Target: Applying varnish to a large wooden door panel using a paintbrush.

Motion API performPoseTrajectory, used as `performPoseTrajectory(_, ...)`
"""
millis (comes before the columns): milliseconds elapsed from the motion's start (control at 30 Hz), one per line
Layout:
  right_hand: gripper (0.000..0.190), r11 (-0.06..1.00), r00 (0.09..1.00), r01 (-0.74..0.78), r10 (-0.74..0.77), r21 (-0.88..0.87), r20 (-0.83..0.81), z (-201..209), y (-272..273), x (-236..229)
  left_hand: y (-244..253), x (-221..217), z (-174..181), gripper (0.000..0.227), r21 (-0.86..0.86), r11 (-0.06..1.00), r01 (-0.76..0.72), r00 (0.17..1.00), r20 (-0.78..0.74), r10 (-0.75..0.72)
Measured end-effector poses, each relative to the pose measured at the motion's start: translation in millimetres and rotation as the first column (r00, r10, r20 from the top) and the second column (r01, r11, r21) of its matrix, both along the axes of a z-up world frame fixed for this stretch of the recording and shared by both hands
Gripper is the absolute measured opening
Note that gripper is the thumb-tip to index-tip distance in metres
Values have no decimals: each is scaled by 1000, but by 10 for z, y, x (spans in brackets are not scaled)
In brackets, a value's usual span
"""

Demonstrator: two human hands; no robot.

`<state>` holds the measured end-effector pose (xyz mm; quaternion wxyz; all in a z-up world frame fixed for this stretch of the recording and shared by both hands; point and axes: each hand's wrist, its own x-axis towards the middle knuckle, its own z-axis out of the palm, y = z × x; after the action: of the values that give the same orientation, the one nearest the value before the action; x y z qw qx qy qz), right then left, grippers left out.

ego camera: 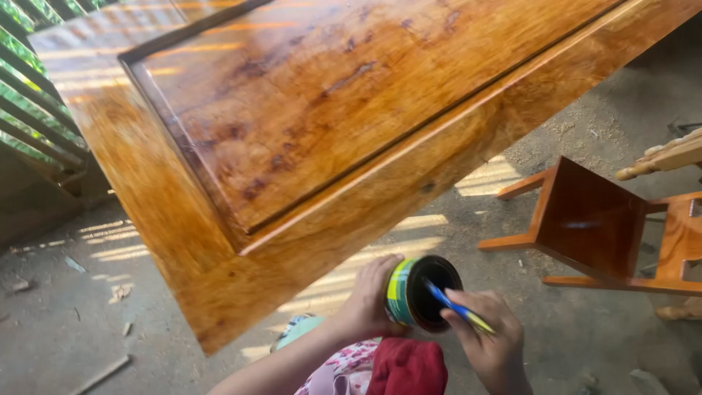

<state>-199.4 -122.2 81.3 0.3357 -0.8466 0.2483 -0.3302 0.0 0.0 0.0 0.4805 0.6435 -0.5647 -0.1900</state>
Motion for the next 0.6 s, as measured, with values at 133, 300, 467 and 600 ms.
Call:
performPoseTrajectory(133, 29, 964, 995, -83, 66, -254, -76, 177, -704, -78, -557, -379, 20, 122, -42, 993, -114, 993, -20, 113)
performPoseTrajectory(300, 30, 972, 971, -149, 109, -182, -214, 23, -1318, -77, -1058, -630, 34, 125, -60, 965, -255, 967, 6, 256)
performPoseTrajectory(467, 29, 962, 964, -229, 202, -151, -175, -54, -1906, 101, -1509, -595, -83, 127, -46, 928, -369, 929, 8, 369)
performPoseTrajectory(600, 29, 951, 952, -246, 201, -185, -233, -39, -2483, 404, -2046, -387, -196, 127, -140, 882, -450, 886, 49, 461)
